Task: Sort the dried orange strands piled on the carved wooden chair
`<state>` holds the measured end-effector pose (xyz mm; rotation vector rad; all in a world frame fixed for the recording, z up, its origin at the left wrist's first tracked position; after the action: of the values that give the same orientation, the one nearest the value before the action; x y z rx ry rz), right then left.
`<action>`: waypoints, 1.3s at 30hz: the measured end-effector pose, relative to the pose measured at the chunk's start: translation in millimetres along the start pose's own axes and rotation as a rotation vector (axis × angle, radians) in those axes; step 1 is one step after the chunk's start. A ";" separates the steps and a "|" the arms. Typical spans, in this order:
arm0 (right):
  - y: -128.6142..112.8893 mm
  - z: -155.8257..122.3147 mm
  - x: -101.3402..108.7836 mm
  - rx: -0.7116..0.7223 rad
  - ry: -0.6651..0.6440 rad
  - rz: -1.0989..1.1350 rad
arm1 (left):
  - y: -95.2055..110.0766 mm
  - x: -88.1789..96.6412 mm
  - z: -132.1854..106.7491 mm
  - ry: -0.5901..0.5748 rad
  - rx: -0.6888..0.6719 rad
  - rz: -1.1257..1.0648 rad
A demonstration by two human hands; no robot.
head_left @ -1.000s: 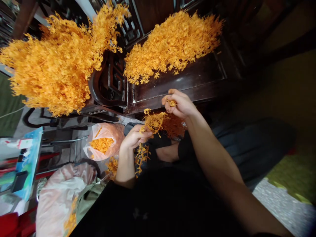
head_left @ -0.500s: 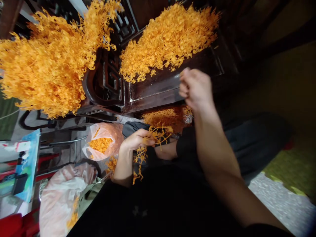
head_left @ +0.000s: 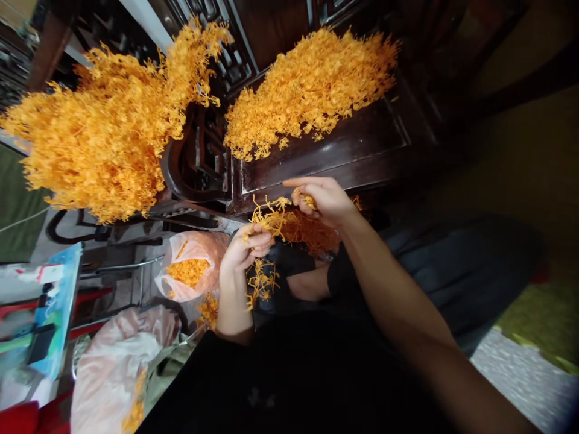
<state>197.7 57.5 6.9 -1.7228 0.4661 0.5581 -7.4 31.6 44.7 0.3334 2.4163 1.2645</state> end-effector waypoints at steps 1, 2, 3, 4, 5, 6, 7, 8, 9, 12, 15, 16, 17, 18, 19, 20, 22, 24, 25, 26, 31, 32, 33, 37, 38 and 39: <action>1.2 -2.5 -3.4 -0.014 -0.040 -0.025 | -0.8 -0.5 1.0 -0.005 0.002 0.003; 1.9 -4.6 -6.1 -0.022 -0.083 -0.073 | -1.7 -0.8 1.7 -0.004 0.002 0.005; 1.5 -5.7 -6.7 -0.010 -0.109 -0.135 | -2.7 -0.8 1.8 -0.003 -0.001 0.007; -0.9 -5.5 -4.4 0.030 -0.100 -0.191 | -3.6 -0.6 1.0 -0.004 -0.003 0.010; -5.5 -3.9 1.7 0.097 -0.036 -0.220 | -4.5 -0.1 -0.6 -0.009 -0.006 0.012; -12.2 -1.4 11.2 0.177 0.070 -0.211 | -5.3 0.8 -3.0 -0.016 -0.007 0.015; -20.1 1.5 23.1 0.265 0.200 -0.170 | -6.1 2.1 -6.1 -0.016 -0.009 0.015; -28.0 4.0 35.9 0.341 0.342 -0.090 | -7.0 3.5 -9.4 -0.014 -0.007 0.015; -34.4 6.5 46.2 0.370 0.393 -0.038 | -7.9 4.9 -12.4 -0.008 -0.003 0.012; -41.0 7.2 57.1 0.357 0.382 -0.022 | -9.7 6.1 -16.6 0.030 0.018 -0.012; -24.2 -0.9 38.7 0.237 0.215 -0.090 | -7.9 1.5 -13.7 0.045 0.015 -0.059; -16.2 -3.5 30.2 0.182 0.143 -0.128 | -6.2 -0.7 -12.3 0.038 0.006 -0.076; -8.5 -5.6 22.2 0.120 0.064 -0.178 | -4.3 -2.9 -11.1 0.021 -0.004 -0.090; -2.1 -7.4 15.0 0.063 -0.023 -0.237 | -2.1 -4.8 -10.1 0.002 -0.014 -0.101; 2.5 -9.0 8.9 0.023 -0.109 -0.299 | 0.1 -6.4 -9.4 -0.016 -0.024 -0.108; 5.0 -10.6 3.5 0.006 -0.186 -0.350 | 1.9 -7.7 -8.7 -0.036 -0.027 -0.113; 4.7 -13.5 -5.9 0.035 -0.279 -0.395 | 4.1 -9.4 -7.1 -0.065 -0.018 -0.122; 0.8 -15.2 -14.3 0.128 -0.306 -0.400 | 4.1 -9.9 -5.5 -0.075 -0.002 -0.131; -1.3 -15.1 -17.2 0.184 -0.305 -0.406 | 3.5 -9.5 -5.1 -0.073 0.004 -0.131; -3.3 -14.0 -18.0 0.241 -0.285 -0.415 | 2.8 -8.7 -5.4 -0.069 0.005 -0.129; -9.2 -0.6 17.1 0.348 0.166 -0.255 | 1.6 3.3 -18.2 -0.077 -0.044 -0.136; -8.8 0.2 24.0 0.325 0.210 -0.209 | 1.8 6.2 -20.8 -0.067 -0.058 -0.149; -7.7 -0.5 27.0 0.293 0.206 -0.179 | 2.1 8.6 -22.3 -0.052 -0.071 -0.164; 1.4 -15.4 0.9 0.161 -0.068 -0.238 | 2.0 9.1 -17.4 -0.027 -0.100 -0.222; 2.9 -19.8 -9.8 0.172 -0.136 -0.287 | 1.9 7.7 -14.8 -0.027 -0.104 -0.233; 3.3 -23.5 -19.4 0.211 -0.195 -0.345 | 1.8 6.2 -12.5 -0.026 -0.107 -0.242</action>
<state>182.9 34.1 20.0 -1.4867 0.0812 0.4055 -18.4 25.8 51.2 0.0246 2.2759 1.2638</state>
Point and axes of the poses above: each hand's wrist, its own z-axis towards the middle knuckle, its own x-axis out of the back of the hand, y = z × x, the point moved 2 cm from there along z, towards the middle knuckle, and after that the axes turned 4 degrees about z, right-handed, at the moved point
